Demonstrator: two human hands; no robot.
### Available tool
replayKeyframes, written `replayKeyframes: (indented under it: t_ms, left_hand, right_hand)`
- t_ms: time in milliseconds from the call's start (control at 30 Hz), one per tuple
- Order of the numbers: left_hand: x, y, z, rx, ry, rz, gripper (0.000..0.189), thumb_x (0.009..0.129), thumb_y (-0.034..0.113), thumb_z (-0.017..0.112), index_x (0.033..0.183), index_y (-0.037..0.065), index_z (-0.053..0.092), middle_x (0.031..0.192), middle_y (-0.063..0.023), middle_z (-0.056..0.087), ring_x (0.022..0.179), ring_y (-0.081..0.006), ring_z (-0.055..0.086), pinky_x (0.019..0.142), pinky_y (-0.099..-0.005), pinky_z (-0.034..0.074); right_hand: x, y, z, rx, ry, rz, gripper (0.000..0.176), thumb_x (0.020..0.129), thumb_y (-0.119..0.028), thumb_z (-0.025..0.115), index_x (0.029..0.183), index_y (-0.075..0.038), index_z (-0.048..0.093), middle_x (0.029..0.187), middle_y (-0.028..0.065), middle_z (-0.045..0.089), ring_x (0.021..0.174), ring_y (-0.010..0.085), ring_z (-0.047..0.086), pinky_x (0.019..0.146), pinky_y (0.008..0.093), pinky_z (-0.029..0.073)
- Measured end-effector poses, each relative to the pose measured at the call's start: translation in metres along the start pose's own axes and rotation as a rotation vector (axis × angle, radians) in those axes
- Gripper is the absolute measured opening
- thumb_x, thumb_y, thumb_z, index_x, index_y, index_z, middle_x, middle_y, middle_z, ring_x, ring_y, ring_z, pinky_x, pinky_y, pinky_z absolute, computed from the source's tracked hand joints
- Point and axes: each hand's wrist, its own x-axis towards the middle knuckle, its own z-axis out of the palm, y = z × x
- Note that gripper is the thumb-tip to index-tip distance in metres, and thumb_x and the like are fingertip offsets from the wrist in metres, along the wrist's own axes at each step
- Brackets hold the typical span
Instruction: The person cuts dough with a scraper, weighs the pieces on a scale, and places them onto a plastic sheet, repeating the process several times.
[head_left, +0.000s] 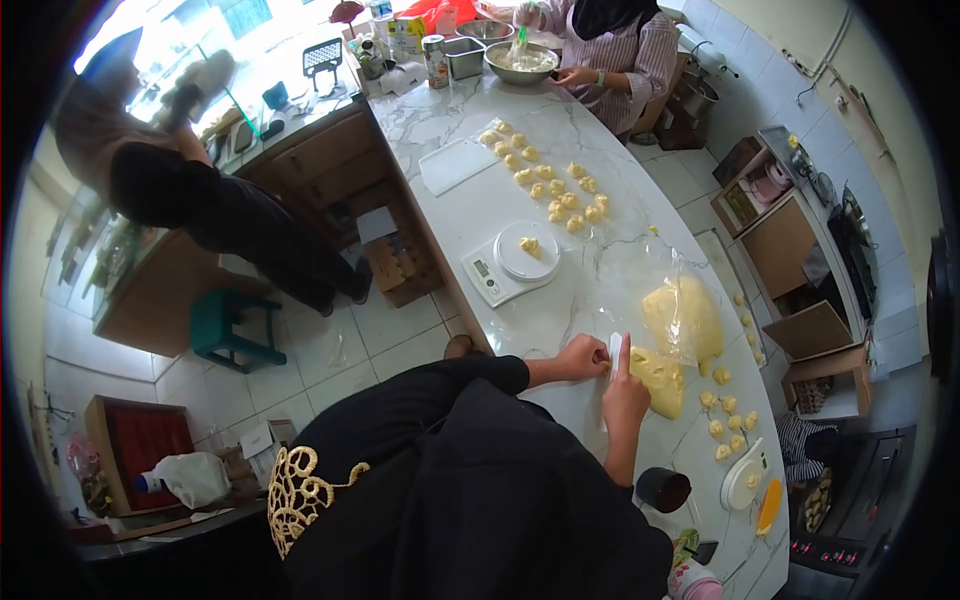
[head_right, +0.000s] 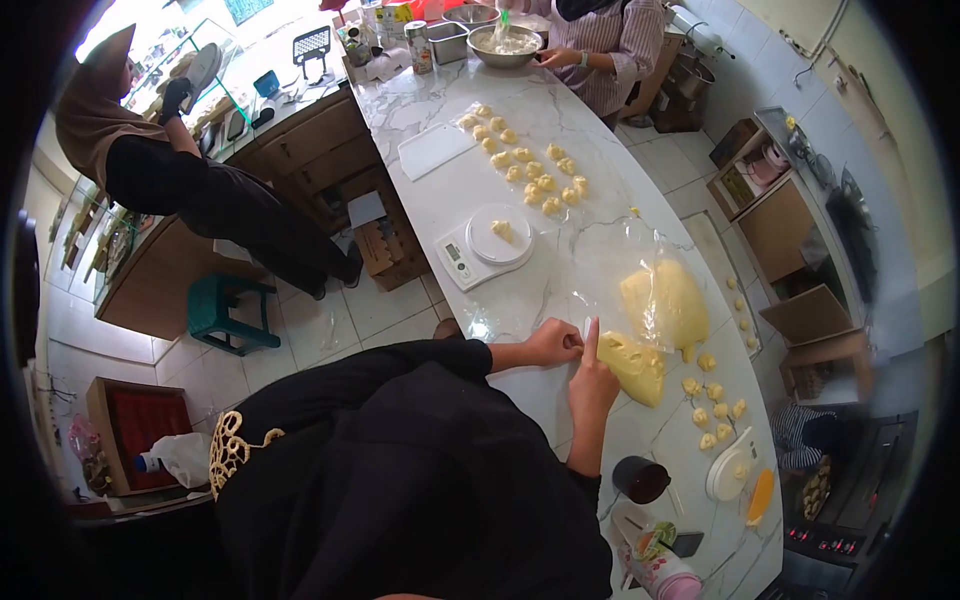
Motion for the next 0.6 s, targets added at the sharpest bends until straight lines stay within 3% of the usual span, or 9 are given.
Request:
replayKeyframes:
  t_ms: [133, 267, 333, 367, 433, 533, 600]
  left_hand:
    - [0.002, 0.002, -0.001, -0.018, 0.026, -0.071, 0.013, 0.067, 0.01, 0.068, 0.073, -0.002, 0.067, 0.065, -0.0114, 0.065, 0.059, -0.0153, 0.063, 0.059, -0.026, 0.05]
    - [0.003, -0.002, -0.012, -0.149, 0.134, -0.138, 0.015, 0.072, 0.011, 0.068, 0.077, -0.002, 0.067, 0.068, -0.0098, 0.067, 0.063, -0.0124, 0.064, 0.062, -0.0249, 0.051]
    - [0.004, 0.0, -0.032, -0.19, 0.236, -0.124, 0.016, 0.074, 0.012, 0.067, 0.083, -0.001, 0.068, 0.07, -0.009, 0.067, 0.063, -0.0117, 0.063, 0.061, -0.0248, 0.05]
    - [0.007, 0.002, -0.046, -0.149, 0.32, -0.091, 0.017, 0.076, 0.012, 0.066, 0.087, 0.0, 0.067, 0.071, -0.0084, 0.066, 0.063, -0.0113, 0.062, 0.06, -0.0248, 0.05]
    - [0.014, 0.011, -0.085, -0.092, 0.493, -0.059, 0.018, 0.077, 0.011, 0.065, 0.093, 0.002, 0.066, 0.072, -0.0071, 0.066, 0.063, -0.0108, 0.061, 0.059, -0.0246, 0.049]
    - [0.014, 0.021, -0.144, 0.164, 0.754, -0.007, 0.02, 0.078, 0.006, 0.062, 0.098, 0.004, 0.064, 0.074, -0.0062, 0.065, 0.064, -0.0119, 0.062, 0.058, -0.0252, 0.049]
    - [0.014, 0.019, -0.17, 0.063, 0.826, 0.007, 0.021, 0.076, 0.001, 0.061, 0.097, 0.004, 0.064, 0.077, -0.0077, 0.064, 0.065, -0.0161, 0.063, 0.06, -0.0279, 0.051]
  right_hand:
    - [0.01, 0.001, -0.011, 0.002, -0.059, 0.038, 0.072, 0.084, -0.01, 0.051, 0.145, -0.023, 0.015, 0.069, 0.018, 0.062, 0.061, 0.034, 0.061, 0.055, 0.0434, 0.047]
    - [0.009, 0.026, -0.009, 0.142, -0.021, 0.136, 0.073, 0.085, -0.013, 0.054, 0.145, -0.026, 0.015, 0.069, 0.0187, 0.061, 0.065, 0.0384, 0.059, 0.059, 0.0457, 0.045]
    - [0.002, 0.032, -0.014, 0.267, -0.058, 0.164, 0.071, 0.084, -0.01, 0.054, 0.144, -0.024, 0.019, 0.083, 0.0235, 0.063, 0.067, 0.0417, 0.058, 0.061, 0.0452, 0.045]
    - [-0.003, 0.035, -0.011, 0.262, -0.062, 0.171, 0.071, 0.084, -0.01, 0.054, 0.144, -0.024, 0.019, 0.083, 0.0235, 0.063, 0.067, 0.0417, 0.058, 0.061, 0.0452, 0.045]
    - [-0.015, 0.036, -0.003, 0.455, 0.314, 0.027, 0.069, 0.084, -0.008, 0.053, 0.144, -0.02, 0.021, 0.066, 0.0207, 0.058, 0.057, 0.037, 0.056, 0.052, 0.0431, 0.041]
    - [-0.032, 0.03, -0.014, 0.532, 0.356, 0.074, 0.067, 0.085, -0.007, 0.053, 0.144, -0.019, 0.023, 0.065, 0.0207, 0.057, 0.055, 0.0369, 0.055, 0.051, 0.0429, 0.04]
    - [-0.037, 0.025, -0.02, 0.496, 0.439, 0.012, 0.067, 0.085, -0.007, 0.053, 0.144, -0.018, 0.023, 0.062, 0.0202, 0.056, 0.053, 0.0366, 0.053, 0.05, 0.0426, 0.039]
